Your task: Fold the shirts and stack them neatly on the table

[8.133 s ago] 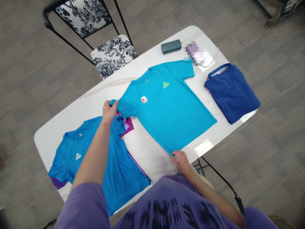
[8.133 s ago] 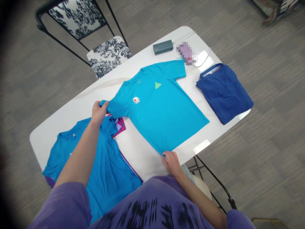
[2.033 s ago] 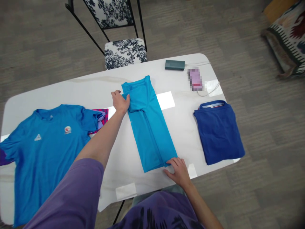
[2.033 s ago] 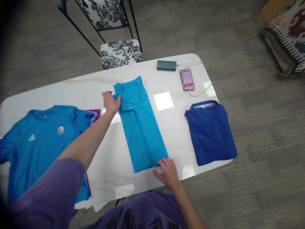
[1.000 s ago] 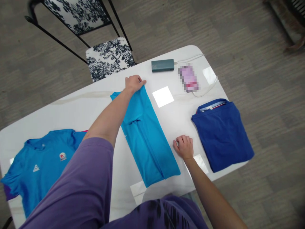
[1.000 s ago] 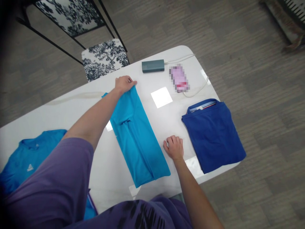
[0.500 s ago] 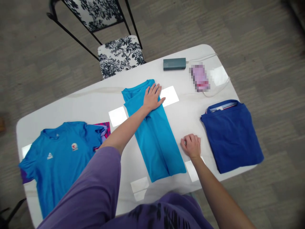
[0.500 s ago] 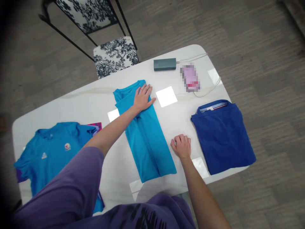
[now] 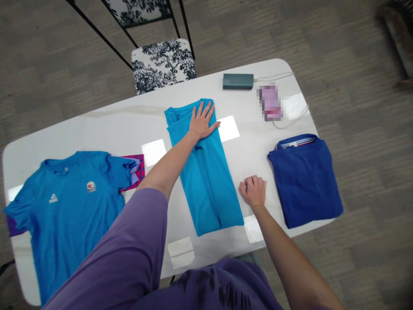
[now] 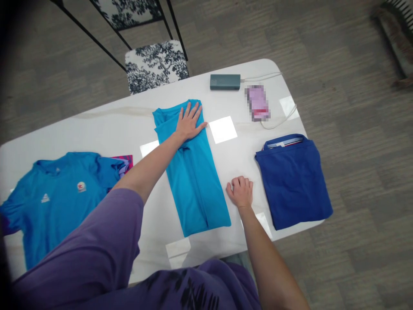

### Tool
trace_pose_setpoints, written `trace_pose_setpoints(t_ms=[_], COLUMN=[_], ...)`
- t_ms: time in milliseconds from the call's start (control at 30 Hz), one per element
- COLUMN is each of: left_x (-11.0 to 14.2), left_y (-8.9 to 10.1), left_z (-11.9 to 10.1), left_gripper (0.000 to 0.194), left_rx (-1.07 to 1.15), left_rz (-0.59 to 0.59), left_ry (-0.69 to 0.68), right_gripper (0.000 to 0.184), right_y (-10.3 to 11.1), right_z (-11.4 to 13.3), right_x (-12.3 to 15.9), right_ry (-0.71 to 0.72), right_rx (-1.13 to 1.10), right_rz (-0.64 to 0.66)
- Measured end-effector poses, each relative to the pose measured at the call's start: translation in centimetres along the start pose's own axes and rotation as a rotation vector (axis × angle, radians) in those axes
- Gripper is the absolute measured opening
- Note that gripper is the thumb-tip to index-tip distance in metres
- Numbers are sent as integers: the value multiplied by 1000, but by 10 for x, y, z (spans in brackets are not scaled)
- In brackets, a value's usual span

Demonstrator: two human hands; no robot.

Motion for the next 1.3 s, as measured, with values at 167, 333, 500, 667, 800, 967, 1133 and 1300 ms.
trace_pose_setpoints(t_ms=[167,333,500,667,800,967,1133,1300], left_x=[76,306,504,570,592,626,681,747], left_y=[19,0,-14,3,16,28,37,29], left_z=[-23,-36,-77,-105,-108,-105,-108,-102], left_gripper=[79,70,32,27,34,38,38,32], left_rx=[35,88,208,321,400,506,623,735], left_rz=[-267,-94,50,85,82,69,71,114], left_ry=[127,828,1048,972,919,833,699,576], right_gripper=[27,29,33,33,22,14,19,26], right_y=[6,27,80,118,119,120,147,182], right_z=[0,3,16,51,85,122,145,164], right_x=[7,15,40,122,189,236,286,354], right_ry=[30,59,128,189,92,-3,-13,27], right_rx=[-9,-60,-180,-248,-323,-507,-633,-745], right_rz=[-20,-78,-90,29,66,17,-10,87])
Point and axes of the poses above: each hand's wrist, its own x-axis away from the middle knuckle, its own y-axis out of the back of the hand, z = x × y, the point moved 5 cm from there along -x, towards the middle knuckle, and after that the axes turned 7 degrees about y, right-handed, at the moved point
